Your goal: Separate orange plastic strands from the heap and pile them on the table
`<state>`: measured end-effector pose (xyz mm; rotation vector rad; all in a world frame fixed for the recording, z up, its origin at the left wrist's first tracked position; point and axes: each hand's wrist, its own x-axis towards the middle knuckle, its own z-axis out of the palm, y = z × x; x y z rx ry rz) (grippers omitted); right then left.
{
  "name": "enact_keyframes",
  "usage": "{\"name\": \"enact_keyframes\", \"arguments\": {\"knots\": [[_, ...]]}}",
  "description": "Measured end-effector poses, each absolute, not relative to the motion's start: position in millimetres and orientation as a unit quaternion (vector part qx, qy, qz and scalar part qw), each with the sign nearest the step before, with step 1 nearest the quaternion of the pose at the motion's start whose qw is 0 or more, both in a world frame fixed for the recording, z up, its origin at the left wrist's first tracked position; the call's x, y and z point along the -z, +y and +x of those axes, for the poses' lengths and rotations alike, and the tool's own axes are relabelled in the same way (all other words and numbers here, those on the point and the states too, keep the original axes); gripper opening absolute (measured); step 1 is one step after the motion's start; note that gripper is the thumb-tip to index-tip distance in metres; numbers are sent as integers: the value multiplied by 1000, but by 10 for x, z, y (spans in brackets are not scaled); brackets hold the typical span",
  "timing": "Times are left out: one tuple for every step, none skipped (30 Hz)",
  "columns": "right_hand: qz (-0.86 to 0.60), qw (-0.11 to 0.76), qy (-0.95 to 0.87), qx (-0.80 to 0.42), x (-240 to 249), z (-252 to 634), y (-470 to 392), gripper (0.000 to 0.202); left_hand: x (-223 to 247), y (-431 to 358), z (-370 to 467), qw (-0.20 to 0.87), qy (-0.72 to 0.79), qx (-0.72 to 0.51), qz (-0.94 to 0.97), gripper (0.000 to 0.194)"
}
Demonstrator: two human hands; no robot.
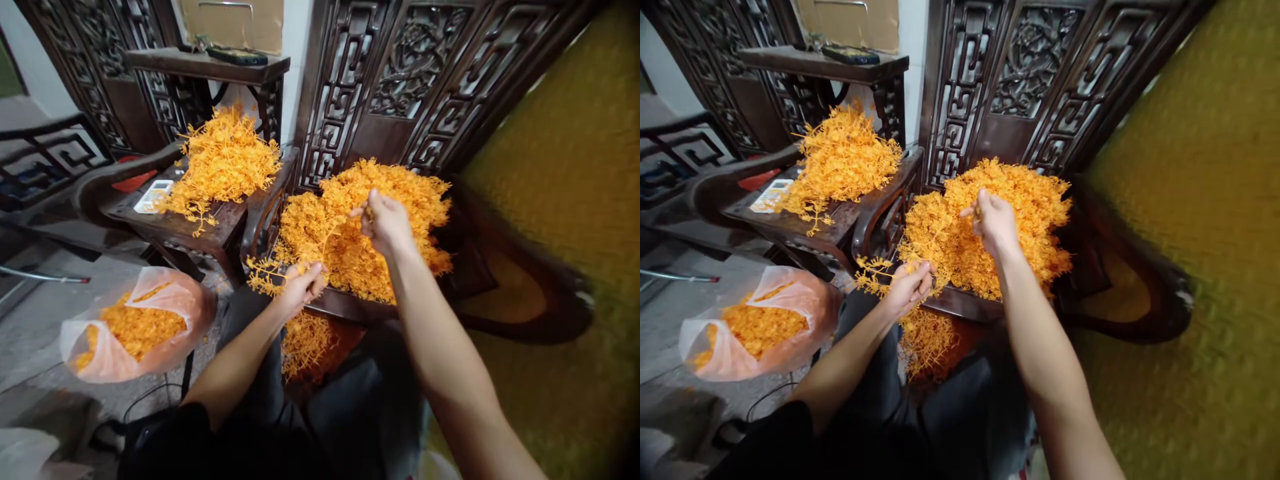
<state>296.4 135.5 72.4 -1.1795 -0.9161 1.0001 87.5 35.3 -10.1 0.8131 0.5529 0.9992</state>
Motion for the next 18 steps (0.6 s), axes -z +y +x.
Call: {"name": "enact_keyframes", "arguments": {"knots": [[-505,615,-376,-475,-685,2877,1193,48,108,381,860,763,249,-468,371,44],[-492,609,-350,-514,-638,2797,1052,45,110,403,848,763,246,-474,365,42],[-474,605,-322,-553,-590,2732,940,44,107,415,840,765,243,-477,358,41],[-454,599,-295,-590,-544,2685,857,43,102,420,835,768,239,-479,352,40],[-434,591,-275,-621,-506,2657,802,42,96,417,835,771,236,-479,347,39],[-417,583,-263,-645,-477,2644,768,43,91,411,837,773,234,-480,344,39],[-405,577,-257,-660,-458,2642,749,44,86,403,842,774,231,-480,342,40],[-399,575,-252,-668,-447,2647,739,45,82,395,846,775,229,-480,341,40],[-395,576,-245,-673,-444,2654,732,45,80,388,849,776,226,-480,340,40],[-391,576,-236,-678,-445,2661,727,44,80,384,850,778,223,-479,339,40],[-387,577,-225,-683,-450,2667,720,41,80,383,848,780,220,-478,338,40],[-384,576,-218,-688,-456,2670,713,37,80,383,843,783,217,-477,336,39],[-382,574,-217,-692,-464,2672,706,33,79,384,835,784,215,-476,335,39],[-381,572,-224,-692,-473,2671,699,30,78,387,826,785,213,-475,335,39],[-381,569,-239,-689,-482,2666,695,28,74,390,817,786,211,-475,335,38],[-383,566,-256,-684,-491,2657,692,28,70,394,809,786,210,-475,336,38],[-386,565,-272,-677,-498,2642,690,29,64,398,803,785,210,-474,338,38],[-392,565,-283,-669,-502,2621,688,30,57,403,802,783,211,-475,340,39]]}}
